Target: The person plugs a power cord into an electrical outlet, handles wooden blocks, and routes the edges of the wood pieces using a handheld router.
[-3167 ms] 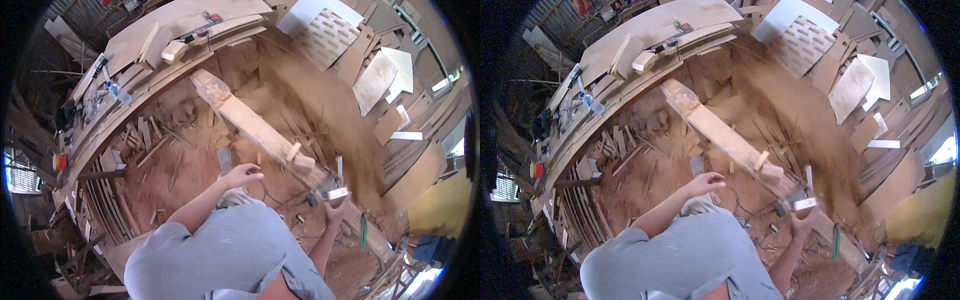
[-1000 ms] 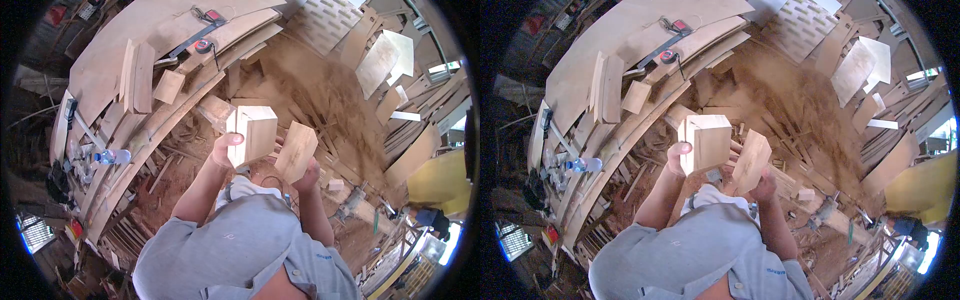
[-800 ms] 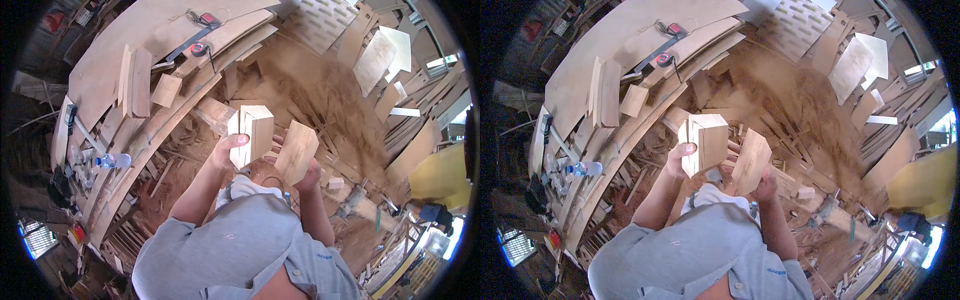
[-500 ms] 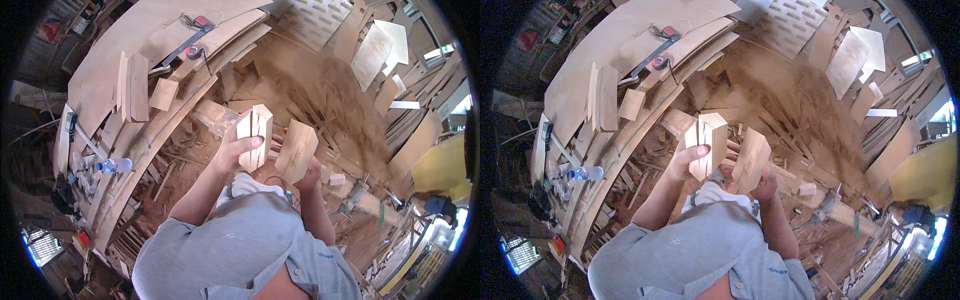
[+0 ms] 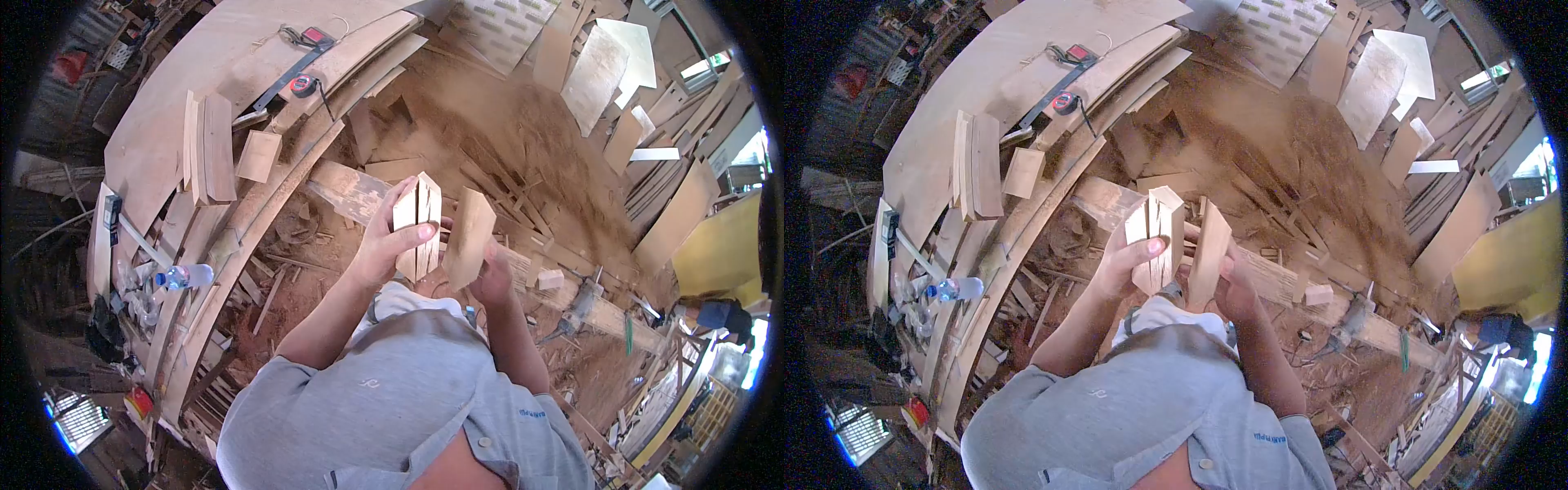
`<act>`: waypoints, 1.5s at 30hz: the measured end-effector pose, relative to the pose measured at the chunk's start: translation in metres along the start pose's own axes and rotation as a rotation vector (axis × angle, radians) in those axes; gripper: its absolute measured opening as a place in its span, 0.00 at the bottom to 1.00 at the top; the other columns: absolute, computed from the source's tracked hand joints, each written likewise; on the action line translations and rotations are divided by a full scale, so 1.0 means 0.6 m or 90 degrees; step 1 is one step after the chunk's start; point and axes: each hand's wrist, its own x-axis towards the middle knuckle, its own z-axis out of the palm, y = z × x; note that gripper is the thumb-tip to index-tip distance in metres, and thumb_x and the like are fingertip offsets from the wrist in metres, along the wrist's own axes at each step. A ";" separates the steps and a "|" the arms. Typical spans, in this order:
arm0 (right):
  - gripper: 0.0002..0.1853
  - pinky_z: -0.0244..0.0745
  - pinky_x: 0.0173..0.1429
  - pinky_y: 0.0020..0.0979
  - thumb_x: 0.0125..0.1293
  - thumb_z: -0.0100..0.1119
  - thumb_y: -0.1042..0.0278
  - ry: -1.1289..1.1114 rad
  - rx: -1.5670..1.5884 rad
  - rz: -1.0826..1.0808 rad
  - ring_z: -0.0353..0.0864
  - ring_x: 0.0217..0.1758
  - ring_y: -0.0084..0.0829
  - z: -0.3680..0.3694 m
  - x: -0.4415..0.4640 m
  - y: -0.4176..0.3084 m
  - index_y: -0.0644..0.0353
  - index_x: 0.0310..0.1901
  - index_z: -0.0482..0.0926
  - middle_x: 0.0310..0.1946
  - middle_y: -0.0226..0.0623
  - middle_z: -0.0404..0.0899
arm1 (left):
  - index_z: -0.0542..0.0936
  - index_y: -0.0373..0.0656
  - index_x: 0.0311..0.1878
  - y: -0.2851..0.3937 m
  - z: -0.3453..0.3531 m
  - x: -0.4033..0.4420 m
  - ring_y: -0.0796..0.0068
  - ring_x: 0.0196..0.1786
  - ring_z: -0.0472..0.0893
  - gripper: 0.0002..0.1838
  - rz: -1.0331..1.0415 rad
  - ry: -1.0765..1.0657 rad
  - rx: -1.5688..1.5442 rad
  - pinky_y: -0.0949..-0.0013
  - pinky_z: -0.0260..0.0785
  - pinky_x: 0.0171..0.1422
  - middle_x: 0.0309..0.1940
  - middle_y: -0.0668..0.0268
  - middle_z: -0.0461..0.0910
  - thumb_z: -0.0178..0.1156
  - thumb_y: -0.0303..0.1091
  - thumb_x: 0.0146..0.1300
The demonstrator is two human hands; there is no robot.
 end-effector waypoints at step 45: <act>0.54 0.79 0.75 0.59 0.74 0.62 0.30 -0.254 0.065 0.084 0.79 0.76 0.58 -0.064 -0.207 0.062 0.56 0.89 0.55 0.77 0.56 0.73 | 0.70 0.34 0.80 -0.211 0.120 -0.350 0.54 0.65 0.87 0.44 0.191 0.347 -0.064 0.51 0.82 0.69 0.66 0.48 0.83 0.71 0.45 0.64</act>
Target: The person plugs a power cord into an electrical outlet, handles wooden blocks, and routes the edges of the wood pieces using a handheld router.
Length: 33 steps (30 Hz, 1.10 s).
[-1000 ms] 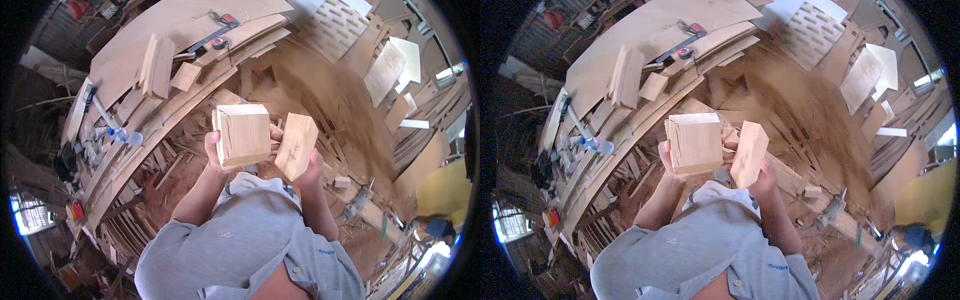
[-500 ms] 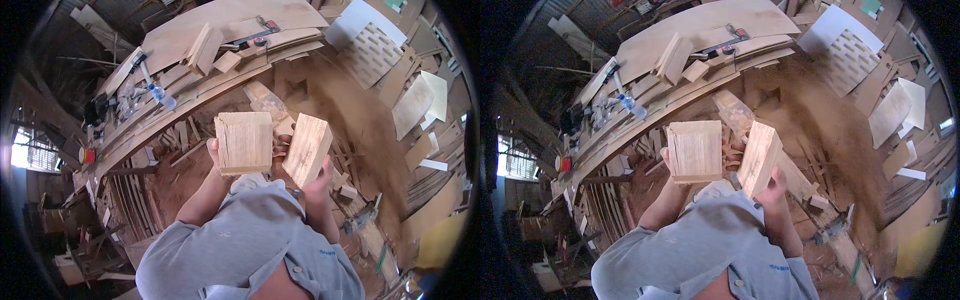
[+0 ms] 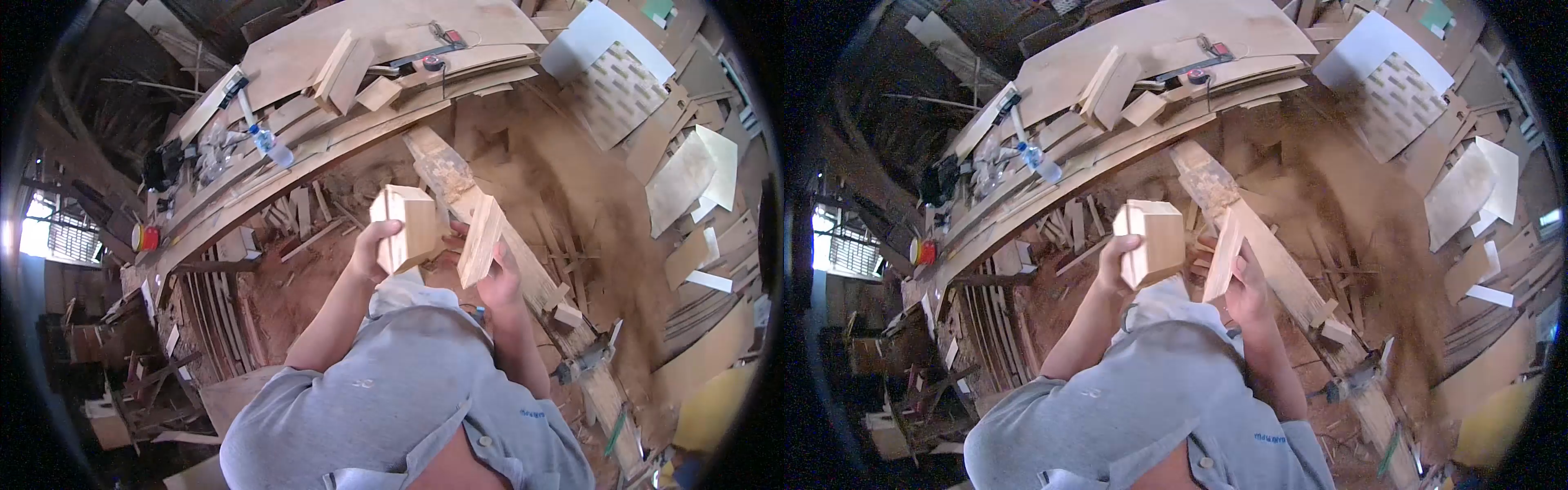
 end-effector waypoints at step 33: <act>0.24 0.82 0.49 0.38 0.72 0.77 0.46 0.353 -0.480 0.335 0.86 0.43 0.25 -0.091 0.944 0.293 0.61 0.53 0.92 0.46 0.36 0.92 | 0.70 0.35 0.80 0.527 -0.398 0.557 0.65 0.59 0.87 0.46 0.039 0.096 0.084 0.62 0.83 0.63 0.60 0.59 0.85 0.74 0.40 0.59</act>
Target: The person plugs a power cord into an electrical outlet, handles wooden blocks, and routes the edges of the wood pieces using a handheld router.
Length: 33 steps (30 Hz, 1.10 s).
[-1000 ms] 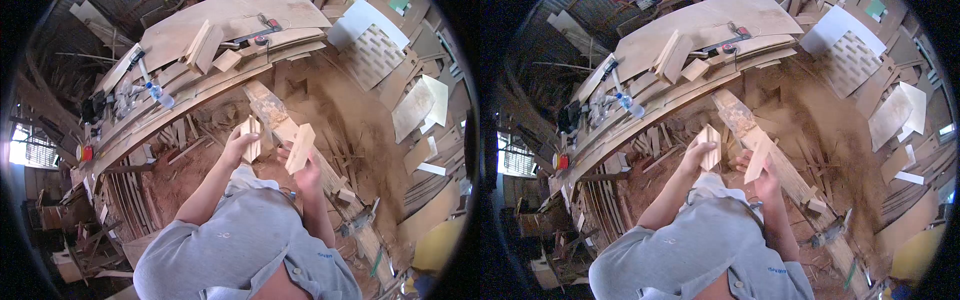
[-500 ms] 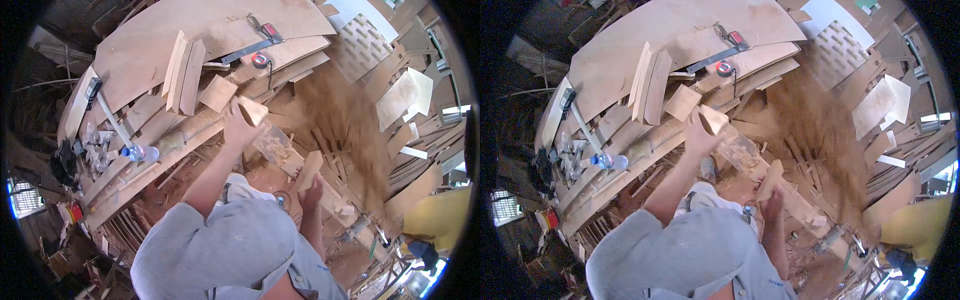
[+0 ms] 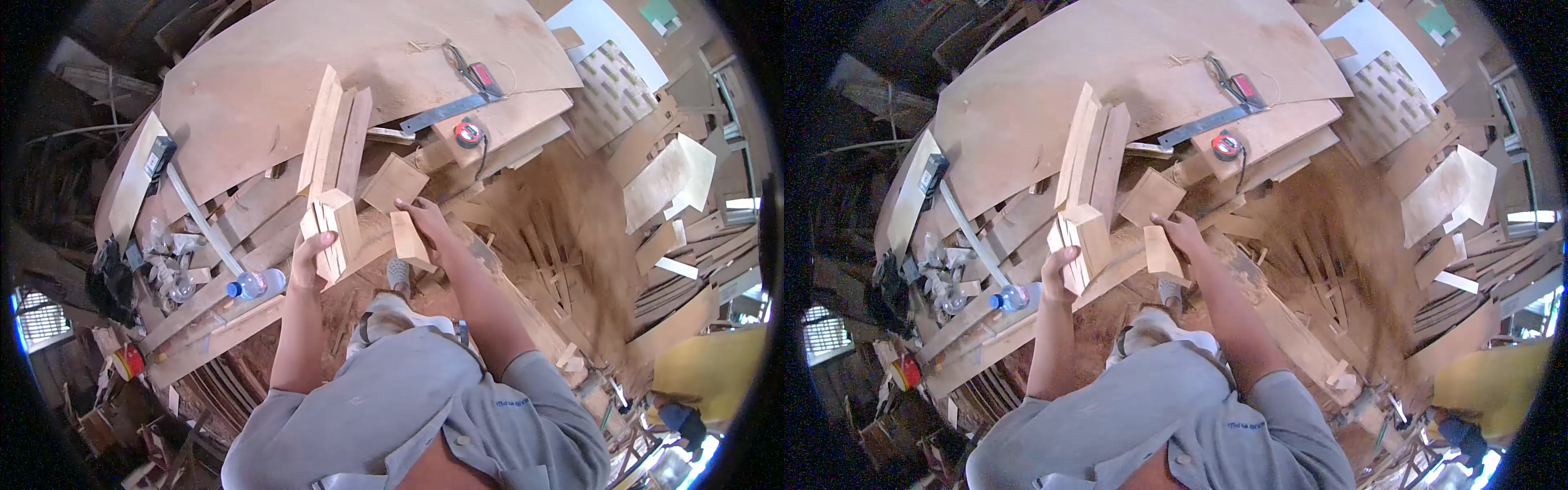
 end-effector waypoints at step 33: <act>0.23 0.89 0.40 0.38 0.79 0.69 0.66 0.454 0.613 -0.627 0.90 0.46 0.40 -0.278 -0.433 0.086 0.61 0.68 0.71 0.56 0.50 0.82 | 0.75 0.38 0.79 -0.114 0.272 0.037 0.46 0.63 0.87 0.48 -0.317 -0.492 -0.252 0.40 0.83 0.67 0.66 0.47 0.84 0.76 0.48 0.55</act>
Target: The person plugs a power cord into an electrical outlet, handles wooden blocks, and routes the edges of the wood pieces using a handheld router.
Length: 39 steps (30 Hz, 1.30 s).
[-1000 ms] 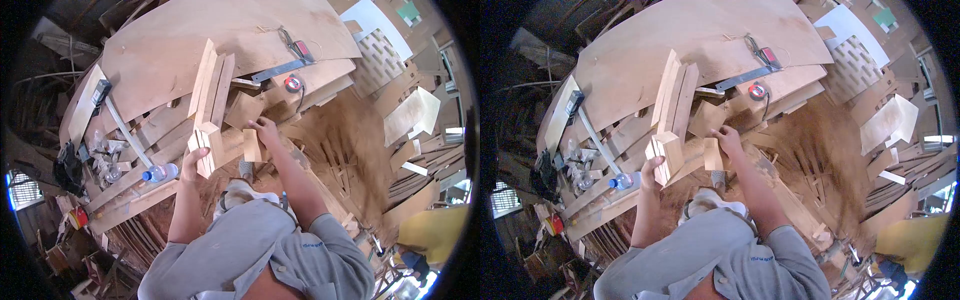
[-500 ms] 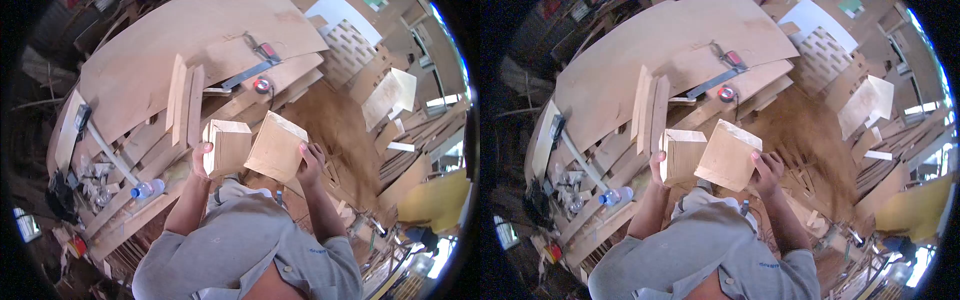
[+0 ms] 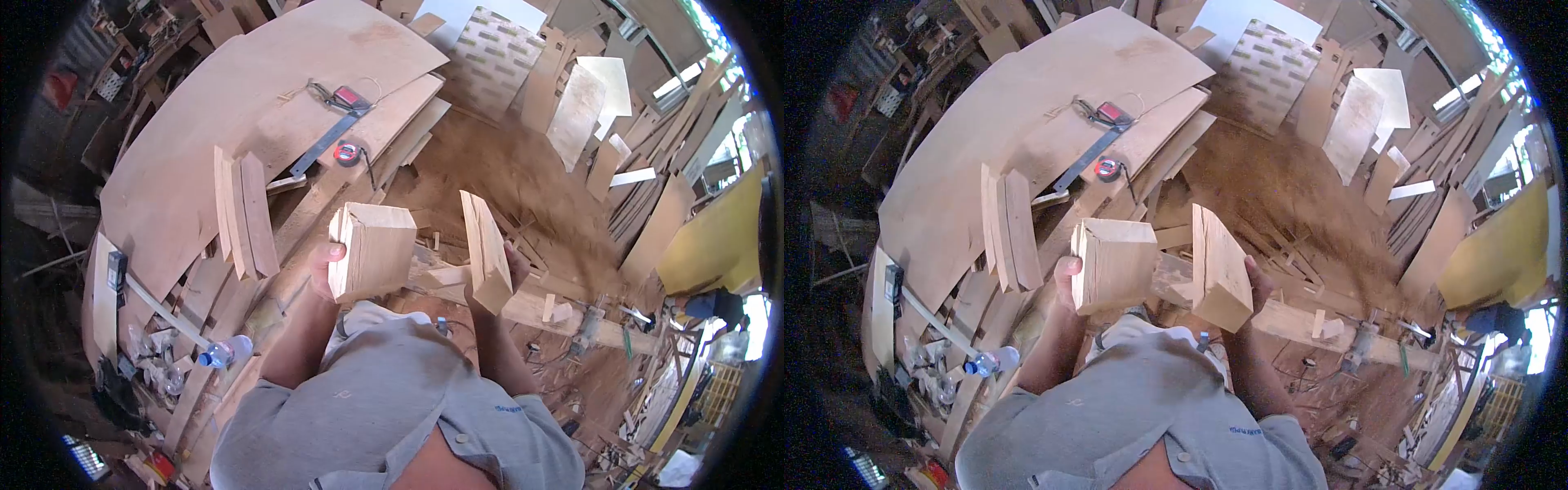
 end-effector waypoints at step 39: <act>0.20 0.90 0.42 0.34 0.83 0.57 0.56 -0.073 0.008 0.446 0.93 0.37 0.34 0.182 -0.069 -0.034 0.69 0.49 0.85 0.39 0.47 0.91 | 0.76 0.38 0.77 0.015 -0.004 -0.117 0.50 0.61 0.88 0.44 0.068 0.046 -0.032 0.43 0.85 0.65 0.64 0.50 0.86 0.76 0.44 0.58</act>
